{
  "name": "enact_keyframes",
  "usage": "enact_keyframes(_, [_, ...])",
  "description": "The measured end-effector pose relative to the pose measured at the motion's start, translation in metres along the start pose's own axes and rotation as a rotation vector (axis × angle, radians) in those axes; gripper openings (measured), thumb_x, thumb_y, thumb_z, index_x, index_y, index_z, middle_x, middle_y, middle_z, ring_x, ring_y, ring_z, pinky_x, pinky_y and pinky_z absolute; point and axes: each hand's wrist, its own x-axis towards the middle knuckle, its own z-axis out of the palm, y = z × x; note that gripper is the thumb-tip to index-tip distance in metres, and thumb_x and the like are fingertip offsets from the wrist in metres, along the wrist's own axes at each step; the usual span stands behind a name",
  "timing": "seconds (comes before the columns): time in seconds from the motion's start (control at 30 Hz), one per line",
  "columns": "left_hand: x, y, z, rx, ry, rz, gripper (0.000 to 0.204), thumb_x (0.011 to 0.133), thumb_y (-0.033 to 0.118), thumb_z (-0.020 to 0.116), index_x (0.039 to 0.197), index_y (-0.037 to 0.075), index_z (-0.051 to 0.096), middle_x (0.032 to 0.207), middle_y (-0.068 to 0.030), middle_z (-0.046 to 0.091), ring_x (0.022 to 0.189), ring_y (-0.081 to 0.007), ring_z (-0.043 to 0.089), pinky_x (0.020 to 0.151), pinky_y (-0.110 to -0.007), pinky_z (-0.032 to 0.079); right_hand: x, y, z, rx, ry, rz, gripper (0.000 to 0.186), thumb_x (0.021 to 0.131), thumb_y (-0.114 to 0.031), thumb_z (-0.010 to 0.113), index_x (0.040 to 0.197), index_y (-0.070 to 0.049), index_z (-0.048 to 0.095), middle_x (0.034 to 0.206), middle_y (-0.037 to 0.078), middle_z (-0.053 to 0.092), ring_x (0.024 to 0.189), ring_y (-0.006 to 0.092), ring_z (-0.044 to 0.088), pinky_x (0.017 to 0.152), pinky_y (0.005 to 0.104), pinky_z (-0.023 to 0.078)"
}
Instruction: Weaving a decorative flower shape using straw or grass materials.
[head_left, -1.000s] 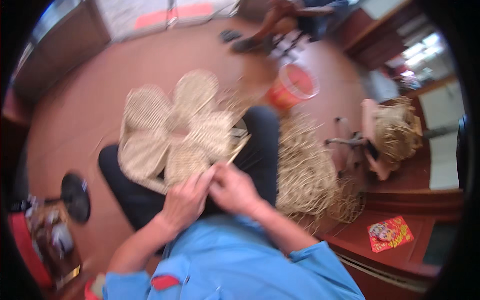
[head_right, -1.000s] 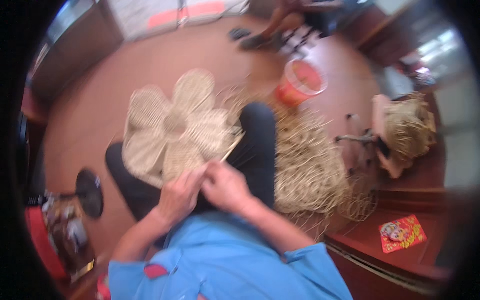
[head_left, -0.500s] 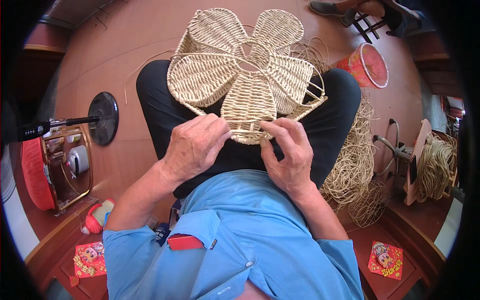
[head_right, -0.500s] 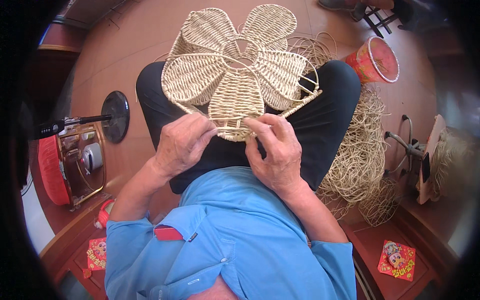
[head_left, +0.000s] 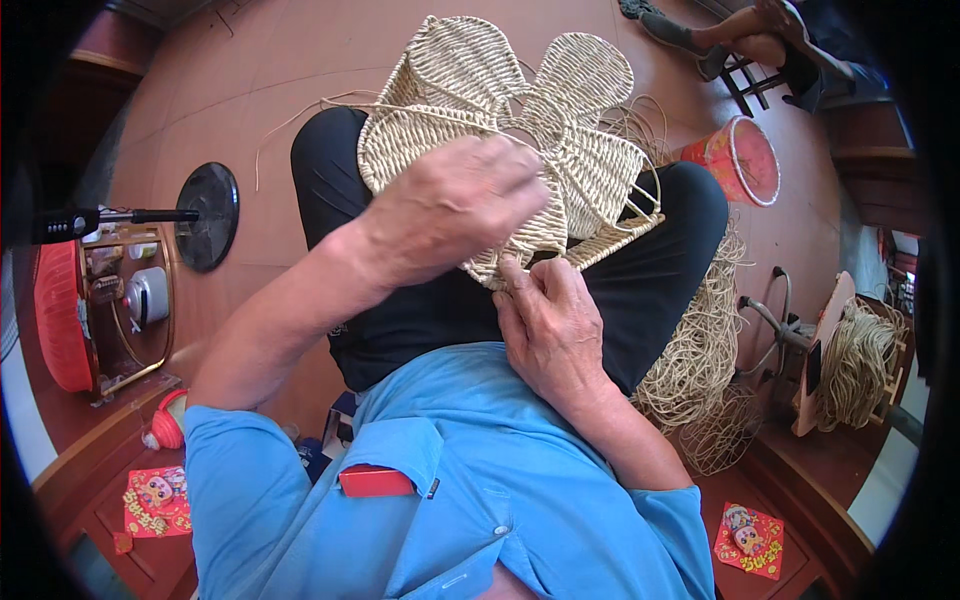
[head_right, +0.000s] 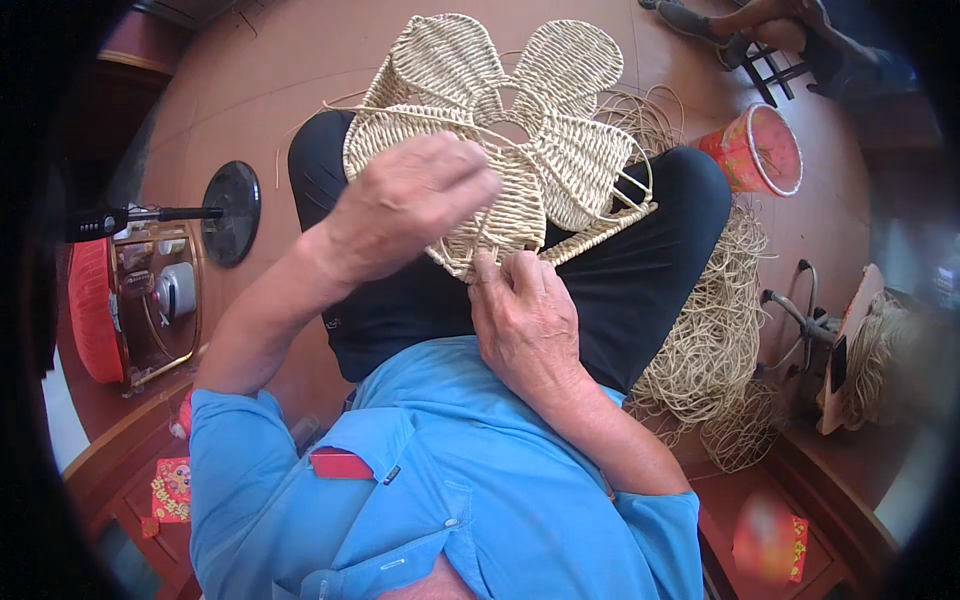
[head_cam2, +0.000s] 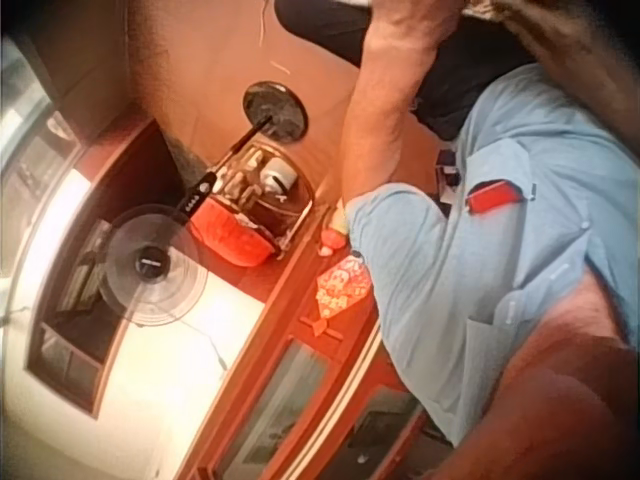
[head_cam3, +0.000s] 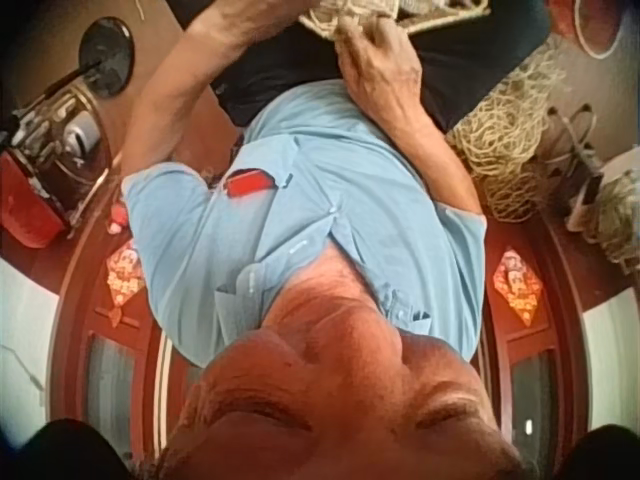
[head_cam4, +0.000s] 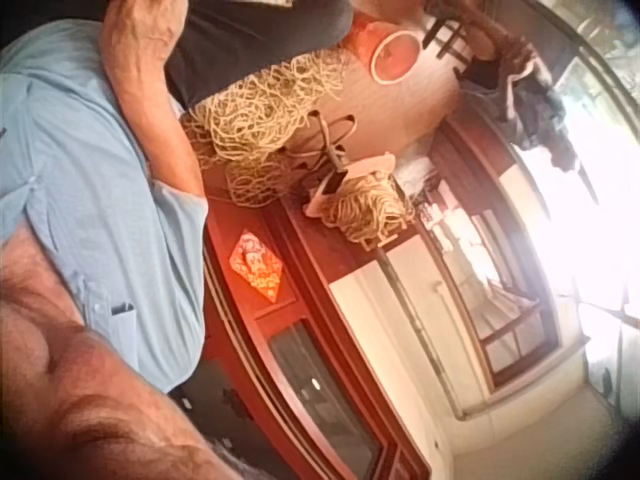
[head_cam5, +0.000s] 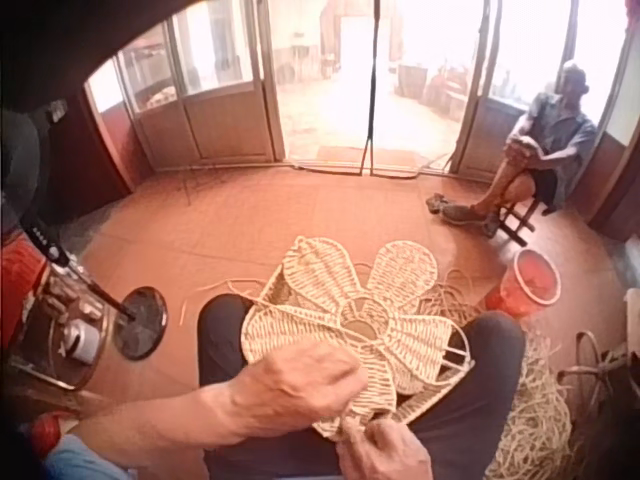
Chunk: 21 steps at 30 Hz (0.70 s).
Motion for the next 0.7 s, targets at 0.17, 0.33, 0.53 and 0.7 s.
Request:
enact_keyframes(0.17, [-0.001,0.020,0.006,-0.226,-0.080,0.020,0.027,0.088,0.014,0.077,0.114,0.008,0.075,0.114,-0.0071,0.071,0.101,-0.0249,0.073,0.086,-0.038,0.062,0.006,-0.003,0.001,0.041,-0.044,0.074,0.032,0.093,-0.010,0.079,0.124,-0.005,0.074,0.103,0.016,0.062,0.095,0.0360,0.068,0.079,0.0466,0.057])
enact_keyframes(0.33, [-0.033,0.039,-0.012,-0.449,0.174,-0.443,0.043,0.095,0.004,0.084,0.138,0.009,0.075,0.102,-0.0102,0.075,0.084,-0.0222,0.075,0.072,-0.034,0.060,0.007,0.001,-0.004,0.100,-0.131,0.151,0.033,0.097,-0.014,0.075,0.129,-0.005,0.070,0.096,0.014,0.067,0.087,0.0349,0.072,0.075,0.0488,0.059])
enact_keyframes(0.53, [-0.059,0.073,0.002,-0.490,0.055,-0.766,0.056,0.100,0.002,0.078,0.154,0.011,0.065,0.094,-0.0123,0.079,0.080,-0.0272,0.079,0.072,-0.039,0.062,0.006,-0.002,-0.008,0.316,-0.116,0.246,0.040,0.099,-0.014,0.071,0.137,-0.003,0.071,0.085,0.017,0.075,0.075,0.0373,0.075,0.071,0.0488,0.059])
enact_keyframes(0.7, [-0.058,0.083,0.010,-0.283,-0.109,-0.699,0.070,0.103,0.006,0.073,0.169,0.013,0.049,0.101,-0.0160,0.082,0.083,-0.0347,0.080,0.071,-0.046,0.064,0.016,-0.006,-0.012,0.409,-0.297,0.438,0.046,0.096,-0.015,0.071,0.139,0.002,0.069,0.071,0.020,0.068,0.068,0.0401,0.073,0.070,0.0505,0.057])
